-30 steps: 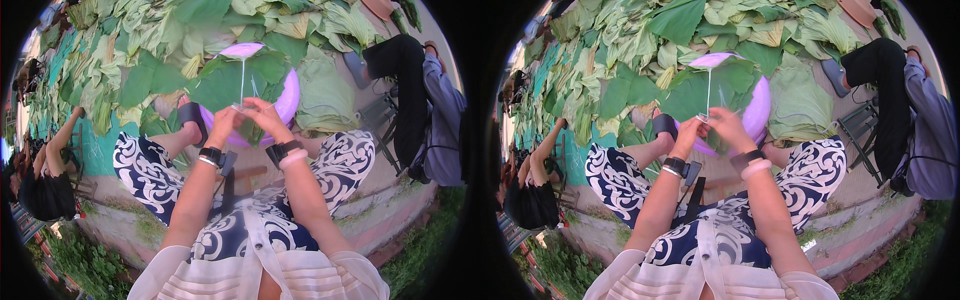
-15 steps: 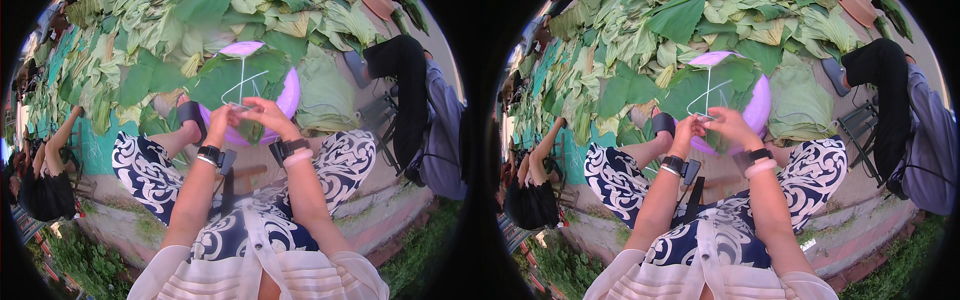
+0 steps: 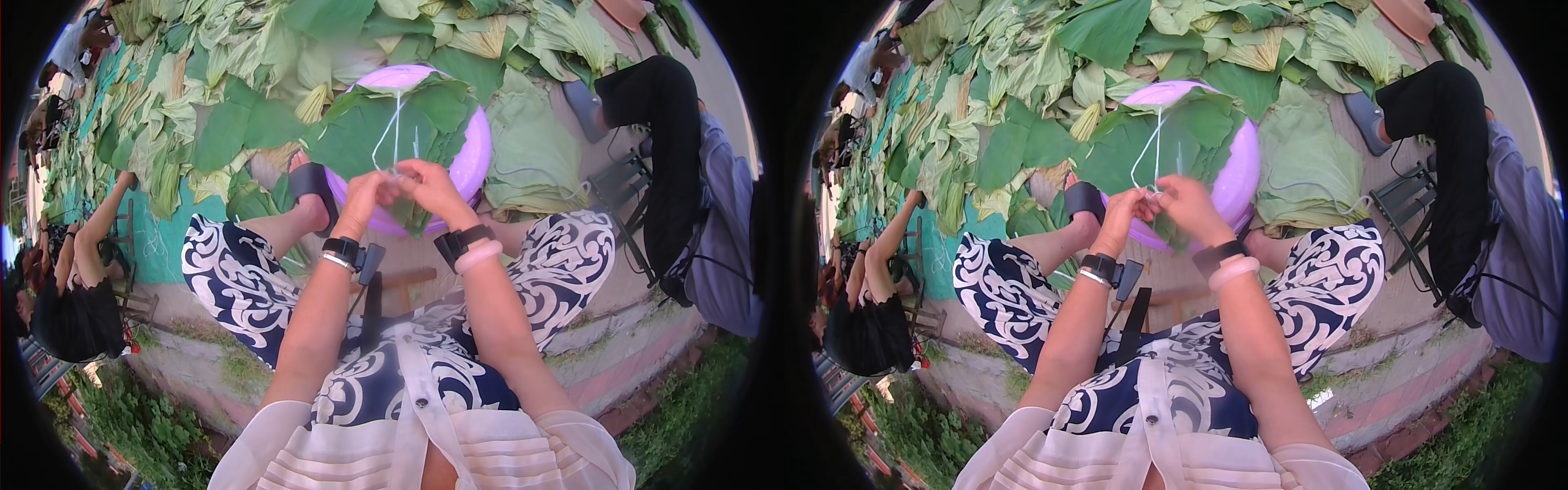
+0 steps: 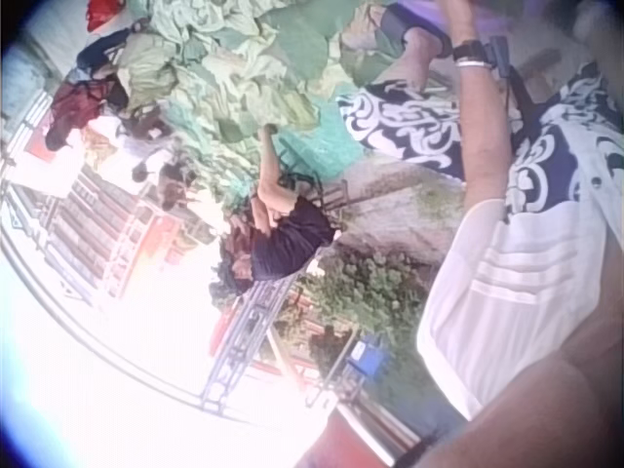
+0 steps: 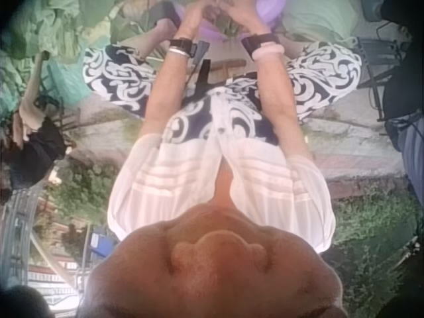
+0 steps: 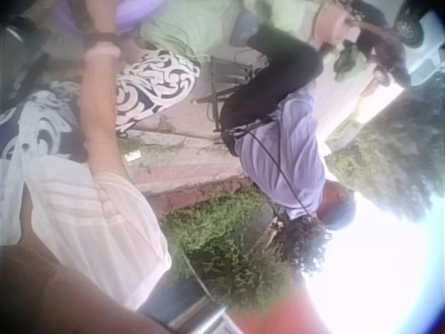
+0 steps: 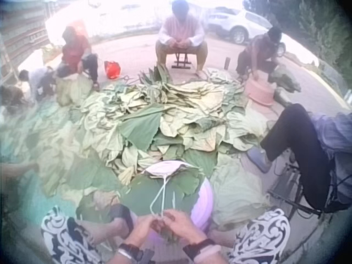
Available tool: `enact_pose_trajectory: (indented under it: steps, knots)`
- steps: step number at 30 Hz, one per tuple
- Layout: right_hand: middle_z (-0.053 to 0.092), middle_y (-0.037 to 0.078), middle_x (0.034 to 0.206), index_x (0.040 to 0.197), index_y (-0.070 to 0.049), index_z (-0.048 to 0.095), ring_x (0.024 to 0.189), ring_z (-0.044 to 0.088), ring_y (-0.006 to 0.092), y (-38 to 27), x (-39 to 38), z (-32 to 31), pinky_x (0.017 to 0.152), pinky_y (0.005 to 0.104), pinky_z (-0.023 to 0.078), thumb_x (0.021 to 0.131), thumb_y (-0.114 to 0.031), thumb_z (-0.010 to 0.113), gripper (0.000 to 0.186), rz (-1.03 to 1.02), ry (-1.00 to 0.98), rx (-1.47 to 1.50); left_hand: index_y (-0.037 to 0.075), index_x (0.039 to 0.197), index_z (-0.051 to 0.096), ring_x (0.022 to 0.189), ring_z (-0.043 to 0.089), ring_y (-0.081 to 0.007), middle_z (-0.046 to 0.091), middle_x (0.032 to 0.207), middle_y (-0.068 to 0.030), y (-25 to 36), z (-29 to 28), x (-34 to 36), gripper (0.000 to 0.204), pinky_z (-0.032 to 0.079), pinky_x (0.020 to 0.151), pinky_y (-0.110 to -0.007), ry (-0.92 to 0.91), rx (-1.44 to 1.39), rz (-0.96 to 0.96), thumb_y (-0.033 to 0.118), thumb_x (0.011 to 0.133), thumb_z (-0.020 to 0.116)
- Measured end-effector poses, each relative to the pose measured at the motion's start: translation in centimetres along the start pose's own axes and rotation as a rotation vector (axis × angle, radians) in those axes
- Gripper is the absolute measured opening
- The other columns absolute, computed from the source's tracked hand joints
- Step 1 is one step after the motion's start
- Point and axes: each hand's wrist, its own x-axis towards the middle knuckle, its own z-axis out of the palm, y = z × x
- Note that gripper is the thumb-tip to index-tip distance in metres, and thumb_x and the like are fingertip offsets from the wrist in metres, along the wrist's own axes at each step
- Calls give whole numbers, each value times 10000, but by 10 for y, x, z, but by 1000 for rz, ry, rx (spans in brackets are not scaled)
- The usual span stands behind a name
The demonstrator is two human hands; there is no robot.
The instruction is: The person bundles leaves using twine. The person takes a leaf, places it over a purple bucket, and uses white twine to tie the leaf before setting it aside.
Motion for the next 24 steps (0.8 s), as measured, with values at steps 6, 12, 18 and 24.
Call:
enact_pose_trajectory:
  steps: [6, 12, 18, 24]
  knots:
    - [627, 70, 705, 853, 19, 630, 686, 604, 155, -2, 0, -9, 633, 281, 469, 791, -136, 608, 168, 68, 5, -93, -10, 833, 637, 602, 562, -147, 638, 724, -87, 3, 2, 0, 323, 448, 576, -265, 9, 19, 8, 261, 861, 464]
    - [598, 18, 692, 851, 4, 613, 518, 540, 88, -20, -4, -18, 496, 232, 433, 823, -146, 619, 153, 192, -110, 21, -29, 903, 628, 621, 567, -152, 643, 754, -101, 5, 0, -1, 344, 459, 600, -274, 70, -94, -86, 258, 893, 439]
    - [576, 13, 654, 836, -6, 604, 496, 533, 81, -19, -6, -23, 452, 220, 414, 821, -146, 634, 144, 231, -218, 21, -35, 958, 616, 681, 555, -127, 622, 793, -67, 10, 1, -4, 337, 467, 664, -262, 67, -172, -126, 243, 914, 430]
    - [573, 12, 623, 806, -8, 607, 484, 506, 70, -6, -7, -18, 444, 213, 408, 808, -156, 655, 156, 322, -260, -76, -29, 984, 606, 695, 550, -118, 623, 814, -60, 11, 1, -5, 316, 460, 660, -251, 44, -170, -105, 227, 927, 430]
